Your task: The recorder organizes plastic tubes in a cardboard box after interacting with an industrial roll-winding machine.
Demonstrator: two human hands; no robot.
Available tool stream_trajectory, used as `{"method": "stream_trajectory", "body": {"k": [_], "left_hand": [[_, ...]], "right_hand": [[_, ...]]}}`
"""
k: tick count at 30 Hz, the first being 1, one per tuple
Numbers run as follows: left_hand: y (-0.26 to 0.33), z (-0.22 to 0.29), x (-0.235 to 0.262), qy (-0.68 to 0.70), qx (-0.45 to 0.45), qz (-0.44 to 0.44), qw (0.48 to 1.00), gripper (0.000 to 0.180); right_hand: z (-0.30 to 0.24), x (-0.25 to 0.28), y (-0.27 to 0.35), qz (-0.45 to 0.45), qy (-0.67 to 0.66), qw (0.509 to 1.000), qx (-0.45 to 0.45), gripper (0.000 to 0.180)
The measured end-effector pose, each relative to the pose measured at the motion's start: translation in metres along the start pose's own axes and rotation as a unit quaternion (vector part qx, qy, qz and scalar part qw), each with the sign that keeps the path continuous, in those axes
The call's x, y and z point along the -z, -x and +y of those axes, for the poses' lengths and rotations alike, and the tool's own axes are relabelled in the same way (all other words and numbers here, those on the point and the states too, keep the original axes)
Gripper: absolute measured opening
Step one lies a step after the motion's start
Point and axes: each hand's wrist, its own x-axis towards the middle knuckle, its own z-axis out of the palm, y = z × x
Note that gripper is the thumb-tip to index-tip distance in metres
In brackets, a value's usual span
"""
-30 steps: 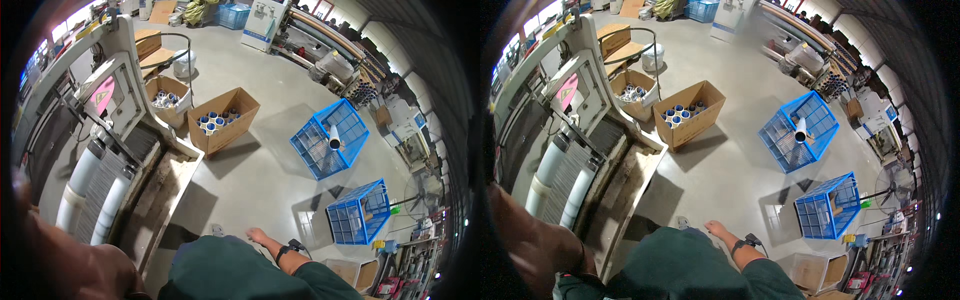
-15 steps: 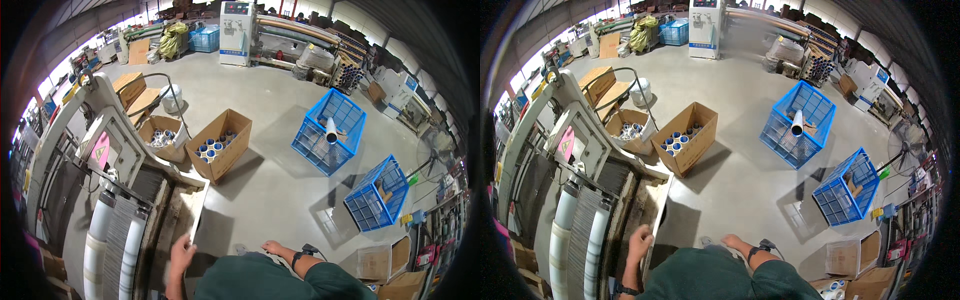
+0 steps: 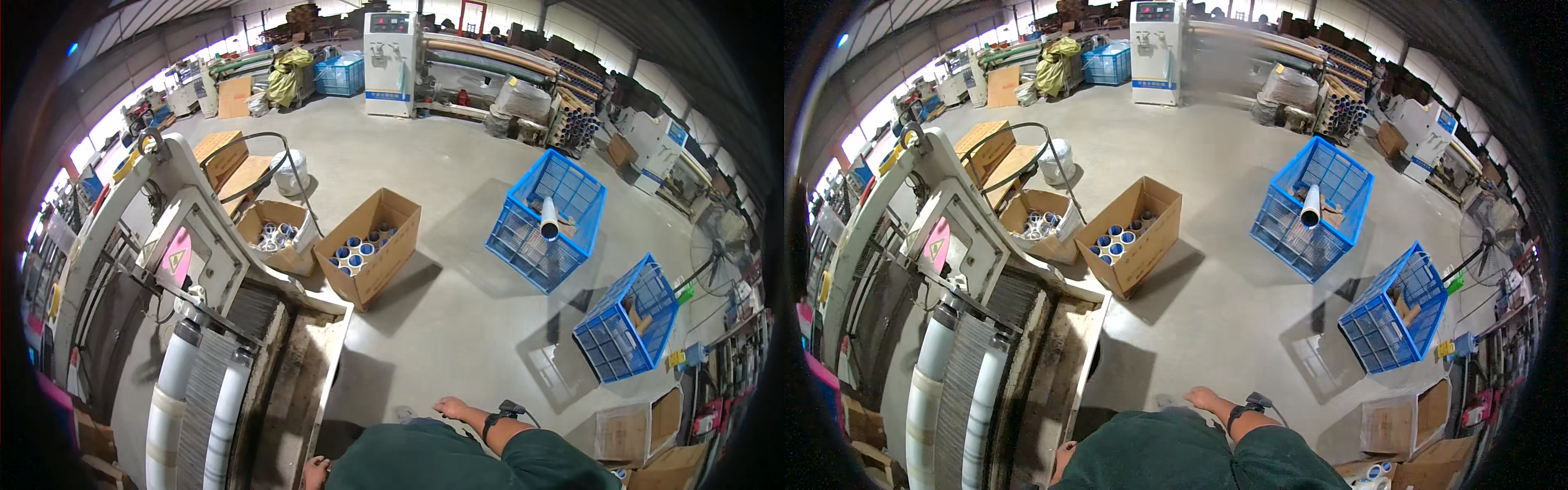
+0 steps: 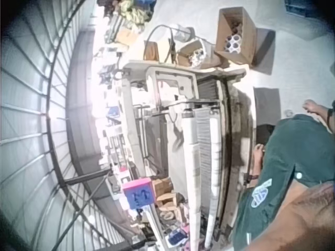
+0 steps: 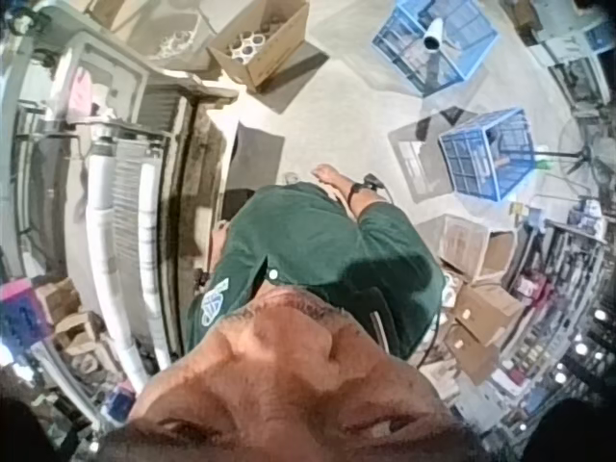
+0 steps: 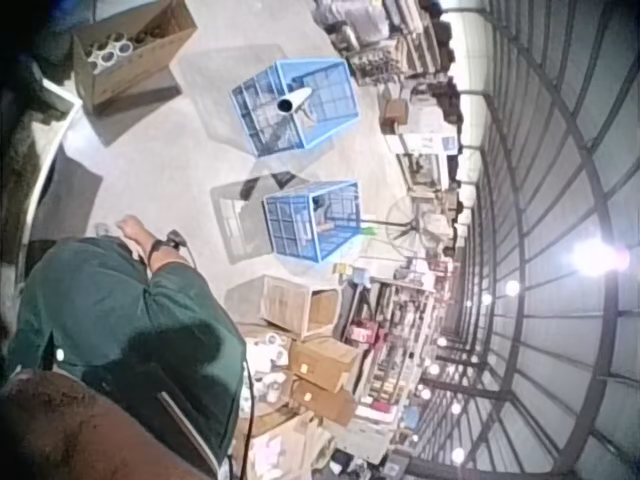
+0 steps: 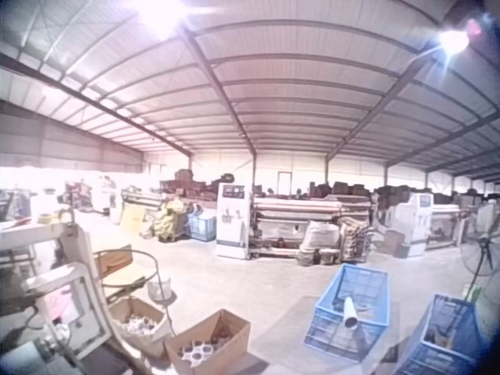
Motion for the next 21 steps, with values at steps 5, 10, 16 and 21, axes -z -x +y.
{"method": "stream_trajectory", "body": {"k": [5,10,16,21], "left_hand": [[0.022,0.059,-0.015,0.071,0.077,0.010,0.994,0.028],[0.016,0.064,-0.017,0.237,0.050,-0.011,0.970,0.035],[0.011,0.046,-0.014,0.207,0.042,-0.020,0.977,0.028],[0.026,0.053,-0.012,0.009,0.062,-0.014,0.998,0.029]], "right_hand": [[0.005,0.001,-0.005,-0.034,-0.043,0.991,-0.121,0.047],[0.001,0.000,-0.002,-0.021,-0.003,1.000,-0.023,0.049],[0.005,-0.004,-0.006,-0.021,-0.024,0.993,-0.112,0.050],[0.011,-0.007,0.000,-0.018,-0.026,0.995,-0.097,0.050]]}}
